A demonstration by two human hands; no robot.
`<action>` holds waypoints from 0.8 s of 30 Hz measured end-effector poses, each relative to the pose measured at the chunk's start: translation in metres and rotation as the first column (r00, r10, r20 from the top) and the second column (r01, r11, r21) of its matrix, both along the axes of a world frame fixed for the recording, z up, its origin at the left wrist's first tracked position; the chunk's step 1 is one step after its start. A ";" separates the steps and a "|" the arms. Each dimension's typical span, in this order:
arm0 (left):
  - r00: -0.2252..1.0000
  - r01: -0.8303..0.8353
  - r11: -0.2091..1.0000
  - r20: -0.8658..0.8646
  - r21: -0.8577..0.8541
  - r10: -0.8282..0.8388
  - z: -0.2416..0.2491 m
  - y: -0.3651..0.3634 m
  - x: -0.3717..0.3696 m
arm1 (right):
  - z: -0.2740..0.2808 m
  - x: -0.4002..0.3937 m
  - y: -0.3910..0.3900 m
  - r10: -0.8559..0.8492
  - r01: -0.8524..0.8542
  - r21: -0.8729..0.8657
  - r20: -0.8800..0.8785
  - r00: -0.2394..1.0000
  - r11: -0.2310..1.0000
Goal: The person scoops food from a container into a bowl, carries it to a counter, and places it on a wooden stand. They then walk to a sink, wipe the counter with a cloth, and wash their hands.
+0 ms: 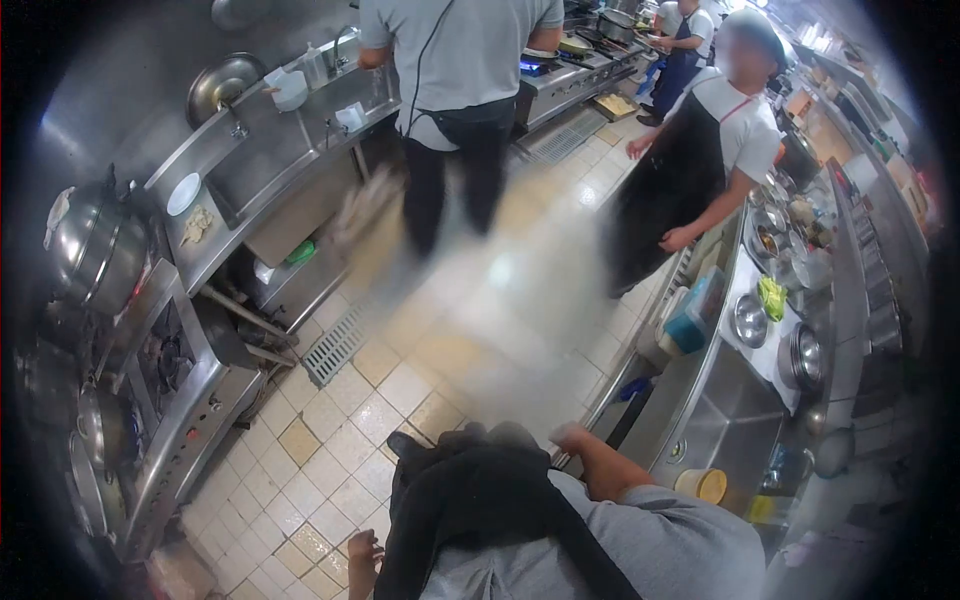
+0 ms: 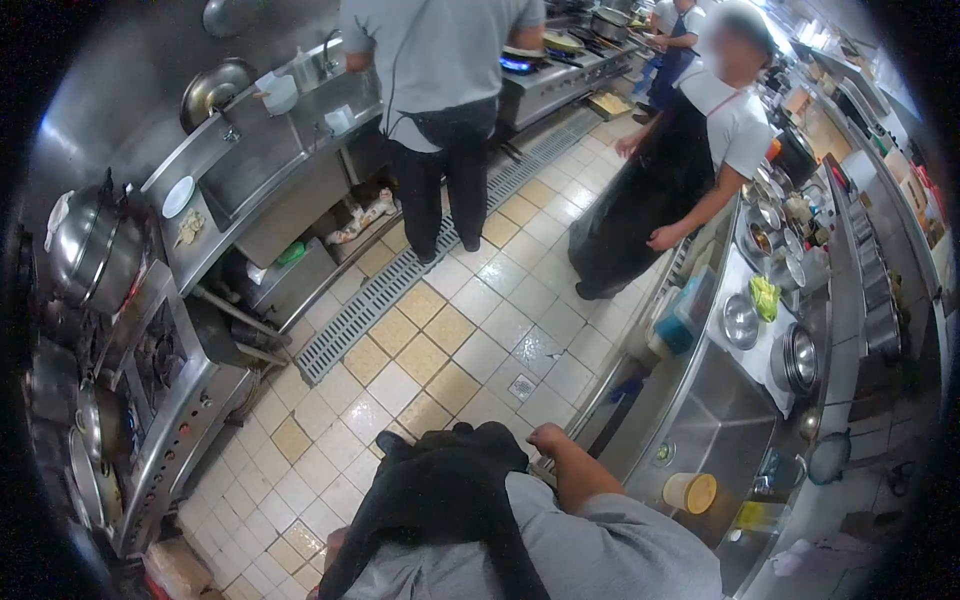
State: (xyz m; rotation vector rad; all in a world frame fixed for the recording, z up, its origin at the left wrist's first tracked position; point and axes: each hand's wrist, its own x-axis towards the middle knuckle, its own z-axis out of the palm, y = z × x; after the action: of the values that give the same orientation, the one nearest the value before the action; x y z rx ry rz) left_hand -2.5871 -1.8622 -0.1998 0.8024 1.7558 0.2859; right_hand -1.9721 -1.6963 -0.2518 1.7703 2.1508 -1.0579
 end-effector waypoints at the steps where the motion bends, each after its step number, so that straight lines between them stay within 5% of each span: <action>1: 1.000 -0.021 1.000 0.007 0.020 0.021 -0.003 0.005 -0.001 | 0.010 -0.004 0.006 0.009 -0.009 0.000 -0.002 1.000 1.000; 3: 0.968 -0.235 0.972 0.102 0.032 0.230 -0.012 0.016 -0.004 | 0.039 -0.014 0.024 -0.172 0.173 -0.317 0.032 0.985 0.933; 4: 0.838 -0.519 0.837 0.087 -0.173 0.538 0.027 0.048 0.017 | 0.027 -0.012 0.026 -0.157 0.159 -0.316 0.032 0.987 0.935; 6: 0.831 -0.543 0.832 0.071 -0.112 0.551 0.051 0.074 0.030 | -0.015 -0.004 0.028 -0.048 0.037 -0.136 -0.075 0.996 0.990; 10: 0.856 -0.510 0.860 0.116 0.020 0.504 0.067 0.102 0.038 | 0.007 -0.023 0.039 -0.059 0.067 0.045 -0.161 0.985 0.997; 12: 0.855 -0.506 0.862 0.151 0.036 0.496 0.063 0.101 0.039 | 0.034 -0.033 0.048 -0.257 0.226 -0.229 -0.119 0.959 0.947; 16: 0.858 -0.501 0.865 0.119 -0.028 0.500 0.052 0.076 0.038 | 0.021 -0.029 0.052 -0.107 0.085 -0.152 -0.146 0.984 0.985; 18: 0.849 -0.510 0.855 0.108 -0.089 0.518 0.036 0.052 0.033 | 0.043 -0.033 0.054 -0.358 0.328 -0.372 -0.013 0.933 0.868; 20: 0.971 -0.239 0.970 0.030 0.034 0.238 0.042 0.035 0.035 | 0.048 -0.028 0.050 -0.395 0.358 -0.384 -0.017 0.919 0.851; 21: 0.823 -0.543 0.811 0.053 -0.219 0.565 0.040 0.034 0.038 | 0.051 -0.026 0.048 -0.438 0.395 -0.398 -0.021 0.899 0.828; 24: 0.851 -0.507 0.830 0.017 -0.233 0.525 0.040 0.025 0.042 | 0.060 -0.023 0.045 -0.497 0.452 -0.453 0.024 0.867 0.768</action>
State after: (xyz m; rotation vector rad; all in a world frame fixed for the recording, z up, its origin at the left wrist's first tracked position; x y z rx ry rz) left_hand -2.5448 -1.8368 -0.1597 0.1349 1.8654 0.4657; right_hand -1.9953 -1.6512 -0.1920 2.0920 1.3378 -1.6262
